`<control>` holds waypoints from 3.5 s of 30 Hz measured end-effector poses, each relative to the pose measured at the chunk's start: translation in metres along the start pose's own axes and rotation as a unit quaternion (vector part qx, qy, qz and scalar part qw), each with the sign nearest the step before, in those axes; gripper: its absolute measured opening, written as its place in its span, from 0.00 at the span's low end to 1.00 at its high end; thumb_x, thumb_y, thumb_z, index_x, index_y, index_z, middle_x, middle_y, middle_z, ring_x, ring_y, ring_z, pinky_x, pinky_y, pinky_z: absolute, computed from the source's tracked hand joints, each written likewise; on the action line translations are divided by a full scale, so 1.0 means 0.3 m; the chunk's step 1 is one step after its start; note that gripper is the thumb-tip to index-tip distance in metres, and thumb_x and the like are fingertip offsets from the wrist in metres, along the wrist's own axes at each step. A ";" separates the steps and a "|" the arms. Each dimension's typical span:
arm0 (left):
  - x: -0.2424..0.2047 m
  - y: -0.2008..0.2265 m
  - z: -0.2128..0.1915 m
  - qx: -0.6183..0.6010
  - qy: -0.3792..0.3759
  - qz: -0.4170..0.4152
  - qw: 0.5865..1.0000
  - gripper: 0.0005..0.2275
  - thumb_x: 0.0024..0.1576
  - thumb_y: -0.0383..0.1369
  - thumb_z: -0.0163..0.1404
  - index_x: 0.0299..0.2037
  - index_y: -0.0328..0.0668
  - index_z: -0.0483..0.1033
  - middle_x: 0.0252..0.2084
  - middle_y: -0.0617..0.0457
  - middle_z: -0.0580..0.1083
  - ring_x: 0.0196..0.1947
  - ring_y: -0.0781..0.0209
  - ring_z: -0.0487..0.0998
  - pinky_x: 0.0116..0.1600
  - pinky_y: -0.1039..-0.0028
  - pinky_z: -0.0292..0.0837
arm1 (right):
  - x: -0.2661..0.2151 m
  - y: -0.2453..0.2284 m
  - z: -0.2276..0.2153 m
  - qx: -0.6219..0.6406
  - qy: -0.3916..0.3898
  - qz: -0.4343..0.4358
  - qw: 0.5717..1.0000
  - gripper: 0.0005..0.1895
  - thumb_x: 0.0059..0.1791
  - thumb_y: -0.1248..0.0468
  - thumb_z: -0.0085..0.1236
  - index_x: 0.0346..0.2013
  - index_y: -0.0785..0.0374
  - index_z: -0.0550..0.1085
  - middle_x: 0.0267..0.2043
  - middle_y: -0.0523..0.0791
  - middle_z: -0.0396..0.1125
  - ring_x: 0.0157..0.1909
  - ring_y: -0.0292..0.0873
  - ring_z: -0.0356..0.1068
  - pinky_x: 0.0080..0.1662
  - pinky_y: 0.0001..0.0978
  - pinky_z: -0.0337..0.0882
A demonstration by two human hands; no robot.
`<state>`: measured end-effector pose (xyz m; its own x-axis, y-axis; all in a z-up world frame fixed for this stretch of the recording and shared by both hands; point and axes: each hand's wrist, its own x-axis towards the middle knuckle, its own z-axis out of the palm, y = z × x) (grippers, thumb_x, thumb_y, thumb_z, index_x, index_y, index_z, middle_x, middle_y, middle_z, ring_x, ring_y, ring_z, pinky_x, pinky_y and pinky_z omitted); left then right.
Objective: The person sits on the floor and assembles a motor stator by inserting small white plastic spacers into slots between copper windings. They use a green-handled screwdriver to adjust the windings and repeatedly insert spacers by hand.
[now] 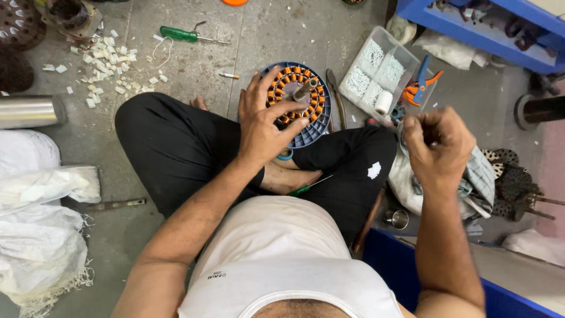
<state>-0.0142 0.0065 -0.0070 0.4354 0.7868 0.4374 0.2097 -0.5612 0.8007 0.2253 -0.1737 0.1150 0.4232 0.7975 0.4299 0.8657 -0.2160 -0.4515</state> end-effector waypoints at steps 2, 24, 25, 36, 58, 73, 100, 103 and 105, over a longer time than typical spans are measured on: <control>-0.005 -0.004 -0.027 -0.038 -0.005 0.013 0.999 0.12 0.53 0.42 0.65 0.44 0.56 0.86 0.74 0.47 0.58 0.76 0.36 0.53 0.77 0.43 0.45 | -0.073 0.041 0.003 -0.004 -0.007 0.023 1.000 0.08 0.59 0.67 0.66 0.37 0.67 0.77 0.30 0.43 0.70 0.30 0.30 0.67 0.38 0.25 0.68; 0.103 0.082 -0.134 -0.063 0.005 -0.038 0.997 0.06 0.58 0.24 0.60 0.44 0.39 0.82 0.42 0.51 0.80 0.39 0.60 0.83 0.44 0.73 0.78 | -0.385 0.273 0.104 -0.069 -0.086 0.167 0.980 0.08 0.51 0.60 0.66 0.40 0.62 0.80 0.41 0.47 0.71 0.33 0.44 0.74 0.37 0.36 0.72; 0.111 0.088 -0.136 -0.077 0.001 -0.034 0.996 0.06 0.58 0.24 0.60 0.44 0.39 0.82 0.42 0.51 0.80 0.39 0.61 0.84 0.43 0.74 0.78 | -0.385 0.274 0.107 -0.072 -0.084 0.168 0.980 0.08 0.51 0.61 0.66 0.40 0.62 0.80 0.41 0.47 0.71 0.33 0.44 0.74 0.37 0.37 0.72; 0.118 0.120 -0.174 -0.014 0.002 0.118 0.993 0.07 0.62 0.17 0.60 0.48 0.30 0.79 0.47 0.44 0.78 0.47 0.55 0.81 0.53 0.70 0.77 | -0.404 0.330 0.079 -0.042 -0.061 0.141 0.987 0.06 0.51 0.67 0.65 0.43 0.63 0.79 0.40 0.49 0.71 0.38 0.50 0.73 0.41 0.39 0.72; -0.066 0.267 -0.165 -0.102 -0.029 0.082 0.991 0.06 0.65 0.23 0.60 0.49 0.36 0.79 0.46 0.48 0.80 0.46 0.61 0.83 0.51 0.75 0.81 | -0.490 0.317 0.209 -0.022 -0.038 0.282 0.958 0.14 0.42 0.65 0.75 0.36 0.68 0.79 0.37 0.51 0.73 0.32 0.42 0.72 0.38 0.33 0.73; -0.123 0.304 -0.042 -0.193 -0.312 0.013 0.930 0.07 0.56 0.31 0.61 0.40 0.38 0.84 0.32 0.50 0.80 0.29 0.58 0.81 0.36 0.71 0.74 | -0.456 0.183 0.108 0.129 0.009 0.253 0.959 0.09 0.52 0.74 0.65 0.47 0.70 0.80 0.40 0.47 0.74 0.40 0.38 0.72 0.43 0.27 0.72; -0.080 0.348 -0.143 -0.390 -0.216 -0.242 0.862 0.09 0.59 0.28 0.58 0.46 0.31 0.81 0.33 0.48 0.83 0.33 0.69 0.84 0.39 0.80 0.83 | -0.213 -0.262 0.101 0.332 -0.086 0.042 0.939 0.14 0.44 0.78 0.67 0.44 0.72 0.79 0.41 0.49 0.74 0.40 0.37 0.75 0.39 0.22 0.74; -0.083 0.358 -0.162 -0.439 -0.223 -0.232 0.839 0.11 0.60 0.26 0.58 0.51 0.30 0.79 0.37 0.47 0.82 0.36 0.69 0.82 0.40 0.81 0.80 | -0.213 -0.266 0.089 0.323 -0.071 0.063 0.942 0.13 0.45 0.77 0.67 0.44 0.72 0.79 0.40 0.48 0.74 0.39 0.36 0.76 0.39 0.20 0.73; -0.075 0.362 -0.172 -0.428 -0.217 -0.155 0.864 0.12 0.59 0.26 0.59 0.52 0.30 0.79 0.43 0.47 0.81 0.42 0.67 0.83 0.46 0.79 0.82 | -0.204 -0.262 0.085 0.331 -0.064 0.062 0.939 0.12 0.46 0.77 0.67 0.44 0.72 0.79 0.40 0.48 0.74 0.40 0.36 0.76 0.39 0.20 0.74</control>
<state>-0.0463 -0.0588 0.0912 0.8000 0.5912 0.1023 -0.2689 0.2009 0.9420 0.1245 -0.1912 0.1043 0.4372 0.8597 0.2641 0.4376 0.0532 -0.8976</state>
